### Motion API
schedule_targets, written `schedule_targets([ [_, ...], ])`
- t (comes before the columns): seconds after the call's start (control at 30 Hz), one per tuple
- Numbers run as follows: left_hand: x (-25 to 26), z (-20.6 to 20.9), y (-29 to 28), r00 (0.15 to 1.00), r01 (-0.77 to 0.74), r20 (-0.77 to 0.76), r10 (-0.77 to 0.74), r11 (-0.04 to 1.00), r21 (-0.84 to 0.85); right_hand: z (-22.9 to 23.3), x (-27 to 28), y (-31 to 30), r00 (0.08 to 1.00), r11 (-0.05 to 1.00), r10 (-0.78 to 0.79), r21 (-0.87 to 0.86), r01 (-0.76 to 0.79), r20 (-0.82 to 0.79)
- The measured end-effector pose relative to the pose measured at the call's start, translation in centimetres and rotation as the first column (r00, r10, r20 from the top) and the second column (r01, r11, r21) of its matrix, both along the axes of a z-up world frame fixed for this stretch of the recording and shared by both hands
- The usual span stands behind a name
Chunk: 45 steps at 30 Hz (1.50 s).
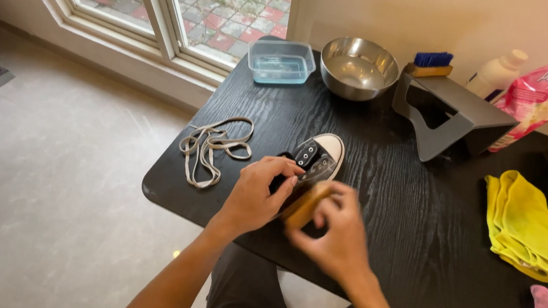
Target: Cleaning a black sneaker by scrubbing it with a brush and wiping it with a cloth.
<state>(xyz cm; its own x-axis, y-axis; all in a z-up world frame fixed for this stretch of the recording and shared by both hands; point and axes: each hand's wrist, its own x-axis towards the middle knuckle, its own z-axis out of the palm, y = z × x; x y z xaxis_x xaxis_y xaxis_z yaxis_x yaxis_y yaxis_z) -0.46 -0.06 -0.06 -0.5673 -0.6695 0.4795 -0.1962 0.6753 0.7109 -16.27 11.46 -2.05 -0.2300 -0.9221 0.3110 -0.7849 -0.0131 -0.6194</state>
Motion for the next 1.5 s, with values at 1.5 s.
schedule_targets([
  [1.5,5.0,-0.8,-0.7,0.992,-0.122,0.040,0.121,0.992,0.031,-1.1,-1.4,-1.2,0.942,0.905,-0.105,-0.423,-0.043,-0.320],
])
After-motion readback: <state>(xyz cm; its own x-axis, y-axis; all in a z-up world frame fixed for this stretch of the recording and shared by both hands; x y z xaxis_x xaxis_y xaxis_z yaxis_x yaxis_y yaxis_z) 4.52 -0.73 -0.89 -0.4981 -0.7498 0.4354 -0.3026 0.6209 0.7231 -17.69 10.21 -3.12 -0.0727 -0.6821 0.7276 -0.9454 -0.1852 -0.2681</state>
